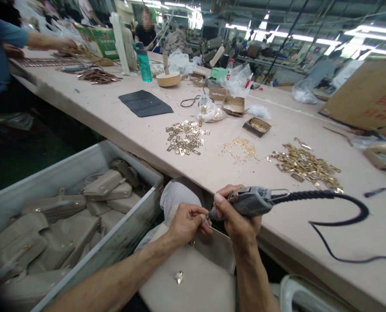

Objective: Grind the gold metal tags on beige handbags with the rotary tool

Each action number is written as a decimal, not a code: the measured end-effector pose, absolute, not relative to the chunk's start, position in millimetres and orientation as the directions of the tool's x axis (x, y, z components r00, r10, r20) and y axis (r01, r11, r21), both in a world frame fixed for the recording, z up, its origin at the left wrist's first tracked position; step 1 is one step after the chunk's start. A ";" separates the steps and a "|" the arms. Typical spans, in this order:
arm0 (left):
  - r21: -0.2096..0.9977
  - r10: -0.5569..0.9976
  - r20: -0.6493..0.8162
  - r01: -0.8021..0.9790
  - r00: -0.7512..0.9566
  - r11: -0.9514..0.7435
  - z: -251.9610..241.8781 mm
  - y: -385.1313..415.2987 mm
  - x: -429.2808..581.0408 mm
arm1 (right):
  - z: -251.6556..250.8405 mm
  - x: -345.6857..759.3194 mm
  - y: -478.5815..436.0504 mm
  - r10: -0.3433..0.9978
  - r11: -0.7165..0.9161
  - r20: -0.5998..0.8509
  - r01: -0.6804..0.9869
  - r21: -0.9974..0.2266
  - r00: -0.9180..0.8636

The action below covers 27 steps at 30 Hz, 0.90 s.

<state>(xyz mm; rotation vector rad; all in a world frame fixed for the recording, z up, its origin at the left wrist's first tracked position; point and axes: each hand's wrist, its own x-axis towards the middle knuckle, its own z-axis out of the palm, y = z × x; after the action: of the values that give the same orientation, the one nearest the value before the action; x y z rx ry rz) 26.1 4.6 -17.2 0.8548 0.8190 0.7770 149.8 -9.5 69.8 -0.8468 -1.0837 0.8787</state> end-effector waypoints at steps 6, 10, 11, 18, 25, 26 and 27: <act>0.840 0.847 -0.282 -0.311 0.450 0.445 -15.4 1.0 23.6 | 75.7 150.1 -10.2 0.913 0.405 0.385 -0.194 -0.894 0.131; 0.808 0.853 -0.265 -0.379 0.450 0.451 -16.9 -1.4 19.8 | 94.9 165.7 -10.6 0.887 0.458 0.399 -0.353 -0.815 0.231; 0.807 0.858 -0.267 -0.384 0.439 0.448 -17.5 -1.6 19.3 | 98.3 174.5 -9.2 0.874 0.477 0.378 -0.395 -0.785 0.304; 0.845 0.880 -0.251 -0.353 0.403 0.403 -9.9 -4.1 16.4 | 73.6 260.6 11.0 0.739 0.550 0.091 -0.520 -0.653 0.667; 0.899 0.915 -0.196 -0.308 0.353 0.312 1.4 -4.7 6.4 | 47.4 272.9 35.5 0.556 0.583 0.040 -0.356 -0.731 0.830; 0.907 0.923 -0.184 -0.303 0.337 0.292 5.6 -7.0 3.5 | 45.7 269.9 38.0 0.524 0.590 0.040 -0.329 -0.738 0.851; 0.918 0.934 -0.170 -0.295 0.314 0.266 11.1 -10.6 1.2 | 44.6 267.2 38.7 0.495 0.590 0.039 -0.302 -0.749 0.868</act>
<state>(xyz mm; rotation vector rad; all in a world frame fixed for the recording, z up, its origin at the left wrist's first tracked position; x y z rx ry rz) 1.2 -10.6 11.1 0.9257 0.8592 0.9840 267.2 38.7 44.6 -0.8176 -0.2553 0.4699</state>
